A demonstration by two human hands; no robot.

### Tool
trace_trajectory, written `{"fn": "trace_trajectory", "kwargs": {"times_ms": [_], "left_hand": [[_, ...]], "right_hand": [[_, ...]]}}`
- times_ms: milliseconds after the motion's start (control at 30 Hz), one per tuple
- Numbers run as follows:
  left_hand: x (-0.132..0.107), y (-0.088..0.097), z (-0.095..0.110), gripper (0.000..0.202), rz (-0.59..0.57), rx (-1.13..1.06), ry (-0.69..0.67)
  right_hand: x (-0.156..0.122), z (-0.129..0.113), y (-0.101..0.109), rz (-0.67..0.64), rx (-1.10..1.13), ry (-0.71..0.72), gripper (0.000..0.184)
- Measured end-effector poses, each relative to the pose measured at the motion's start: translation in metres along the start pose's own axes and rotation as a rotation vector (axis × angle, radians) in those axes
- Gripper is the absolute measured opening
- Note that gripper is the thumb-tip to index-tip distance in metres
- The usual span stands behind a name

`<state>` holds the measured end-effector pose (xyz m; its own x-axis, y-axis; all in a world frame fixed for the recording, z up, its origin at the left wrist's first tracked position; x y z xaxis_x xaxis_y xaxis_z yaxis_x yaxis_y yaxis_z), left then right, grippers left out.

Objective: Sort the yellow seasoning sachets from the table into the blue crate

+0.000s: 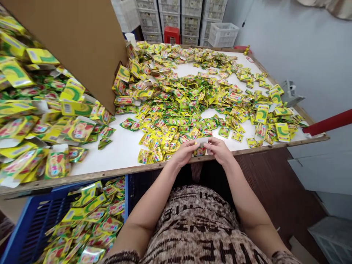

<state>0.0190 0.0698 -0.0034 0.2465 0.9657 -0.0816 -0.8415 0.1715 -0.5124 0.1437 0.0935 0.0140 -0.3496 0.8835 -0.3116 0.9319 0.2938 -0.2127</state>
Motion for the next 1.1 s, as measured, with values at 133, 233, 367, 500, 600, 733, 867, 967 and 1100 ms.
{"fn": "trace_trajectory", "kwargs": {"times_ms": [133, 233, 367, 500, 600, 733, 867, 967, 1100], "left_hand": [[0.006, 0.006, 0.002, 0.035, 0.07, -0.038, 0.094], [0.007, 0.005, 0.003, 0.033, 0.085, -0.004, 0.112], [0.006, -0.003, 0.006, 0.041, 0.007, 0.072, 0.136], [0.006, -0.001, 0.007, 0.042, -0.009, 0.086, 0.181], [0.007, 0.0, 0.009, 0.046, -0.064, 0.13, 0.173], [0.01, 0.001, 0.007, 0.048, -0.066, 0.145, 0.156], [0.012, 0.02, 0.011, 0.041, 0.239, 0.125, -0.017], [0.006, 0.028, 0.025, 0.026, 0.426, 0.275, -0.281], [0.004, 0.021, 0.027, 0.023, 0.396, 0.371, -0.379]], "right_hand": [[-0.002, 0.003, -0.012, -0.164, 0.054, -0.087, 0.041], [-0.004, 0.002, -0.006, -0.171, 0.055, -0.079, 0.046], [-0.009, 0.001, -0.005, -0.248, 0.049, -0.067, 0.043], [-0.011, 0.002, -0.008, -0.328, 0.067, -0.099, 0.041], [-0.005, 0.004, -0.006, -0.276, 0.118, -0.108, 0.031], [0.009, 0.005, -0.007, -0.151, 0.101, -0.099, 0.014], [0.014, -0.011, 0.001, 0.081, -0.019, 0.111, 0.02], [0.014, -0.015, 0.001, 0.097, -0.056, 0.194, 0.033], [0.016, -0.013, 0.004, 0.13, -0.032, 0.193, 0.039]]}}
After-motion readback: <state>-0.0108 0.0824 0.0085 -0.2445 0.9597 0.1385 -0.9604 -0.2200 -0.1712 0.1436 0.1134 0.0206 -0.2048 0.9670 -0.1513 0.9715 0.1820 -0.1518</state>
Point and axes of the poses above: each hand's wrist, its own x-axis towards the middle knuckle, its own y-axis out of the back of the hand, z = x × y, the point moved 8 cm from there along x, towards the middle knuckle, and after that the axes turned 4 degrees about -y, right-handed, at the moved point
